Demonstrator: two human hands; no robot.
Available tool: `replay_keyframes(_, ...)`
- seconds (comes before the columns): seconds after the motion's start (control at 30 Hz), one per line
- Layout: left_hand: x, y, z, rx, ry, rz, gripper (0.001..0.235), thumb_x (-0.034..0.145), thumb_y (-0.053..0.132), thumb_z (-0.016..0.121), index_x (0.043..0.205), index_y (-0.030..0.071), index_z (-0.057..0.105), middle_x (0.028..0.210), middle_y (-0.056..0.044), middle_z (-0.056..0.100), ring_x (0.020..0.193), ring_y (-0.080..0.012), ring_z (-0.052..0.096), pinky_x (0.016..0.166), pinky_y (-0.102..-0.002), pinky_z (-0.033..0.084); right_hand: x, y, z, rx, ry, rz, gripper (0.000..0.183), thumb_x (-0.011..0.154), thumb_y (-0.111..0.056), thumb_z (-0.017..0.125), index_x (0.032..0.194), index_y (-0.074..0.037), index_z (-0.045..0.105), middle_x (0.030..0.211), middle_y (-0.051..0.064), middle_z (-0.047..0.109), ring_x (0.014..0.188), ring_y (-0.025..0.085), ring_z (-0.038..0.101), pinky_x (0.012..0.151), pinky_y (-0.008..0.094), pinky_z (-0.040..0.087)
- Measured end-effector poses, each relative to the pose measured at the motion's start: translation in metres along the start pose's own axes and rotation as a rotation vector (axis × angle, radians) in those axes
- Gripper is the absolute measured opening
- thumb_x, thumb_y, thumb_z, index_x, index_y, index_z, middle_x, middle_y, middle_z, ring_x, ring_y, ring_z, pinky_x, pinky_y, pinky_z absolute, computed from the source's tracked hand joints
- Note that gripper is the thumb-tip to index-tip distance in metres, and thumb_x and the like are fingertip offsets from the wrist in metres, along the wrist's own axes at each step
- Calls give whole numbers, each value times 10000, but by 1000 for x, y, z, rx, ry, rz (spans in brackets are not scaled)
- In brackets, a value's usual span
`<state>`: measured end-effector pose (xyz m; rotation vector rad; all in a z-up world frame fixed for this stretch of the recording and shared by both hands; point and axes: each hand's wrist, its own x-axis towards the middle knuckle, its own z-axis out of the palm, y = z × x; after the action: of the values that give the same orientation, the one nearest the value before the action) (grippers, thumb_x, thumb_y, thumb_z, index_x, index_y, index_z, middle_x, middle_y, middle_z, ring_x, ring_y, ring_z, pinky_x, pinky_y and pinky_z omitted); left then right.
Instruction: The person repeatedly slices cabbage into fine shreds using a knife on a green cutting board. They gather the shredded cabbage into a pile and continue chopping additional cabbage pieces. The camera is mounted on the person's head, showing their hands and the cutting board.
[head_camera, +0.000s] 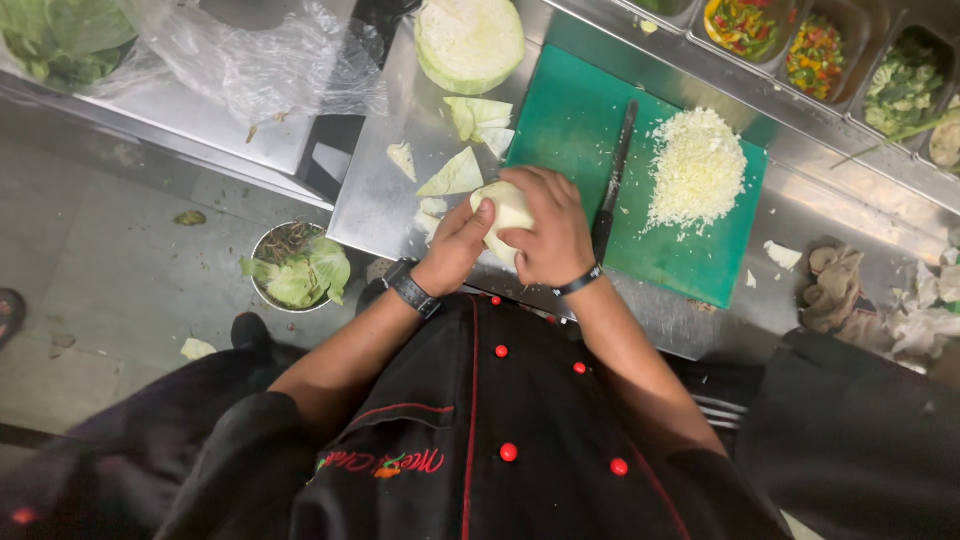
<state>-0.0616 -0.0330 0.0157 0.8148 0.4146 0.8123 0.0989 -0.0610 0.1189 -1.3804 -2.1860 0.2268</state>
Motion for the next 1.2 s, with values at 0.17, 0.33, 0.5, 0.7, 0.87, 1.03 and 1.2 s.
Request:
replay_keyframes(0.17,-11,-2,-9,-193,-48,-51,481,1123,354,429,1427,-9,513,1318,-83,632,1205,-154,610,1037,-334,498,-13,-17,6,112,81,88,549,670,-128,741,1203,-43,637,1355,165,613,1266,400,569,1031,509,433)
replay_keyframes(0.33,-14,-23,-15,28,272,-68,460,1105,343,442,1343,-26,581,1201,-106,692,1082,-159,647,949,-317,530,-22,-7,32,192,191,-110,496,569,-90,710,1024,-93,513,1182,205,566,1224,437,544,1023,528,458)
replay_keyframes(0.5,-24,-42,-34,92,528,-210,445,1078,345,476,1280,-24,620,1153,-112,703,1042,-164,640,918,-295,514,-52,3,63,578,169,49,511,698,3,726,1139,-48,472,1122,144,577,1057,316,605,891,436,522)
replay_keyframes(0.7,-53,-28,-71,109,679,-50,457,1085,351,458,1304,-25,598,1170,-84,677,1050,-154,609,961,-302,484,-7,91,114,46,338,120,307,545,-24,655,850,-37,694,1147,180,492,1089,363,542,905,451,498)
replay_keyframes(0.87,-68,-7,-83,127,671,59,461,1091,340,438,1383,2,553,1196,-75,640,1085,-138,582,991,-285,464,55,143,149,-10,76,199,285,608,-100,706,883,-49,765,1274,235,487,1167,432,512,972,454,487)
replay_keyframes(1.03,-63,3,-72,213,739,103,488,1107,350,448,1414,-14,554,1198,-102,650,1079,-155,601,964,-295,494,23,86,105,-137,93,-20,256,534,-84,735,789,-69,754,1439,269,467,1323,470,439,1117,549,384)
replay_keyframes(1.2,-54,6,-68,-144,696,-225,572,1011,414,404,1413,8,440,1182,-149,667,1013,-268,707,698,-382,634,-13,28,69,326,-241,-98,443,589,-44,714,1017,73,703,1271,228,619,1220,429,557,1067,504,425)
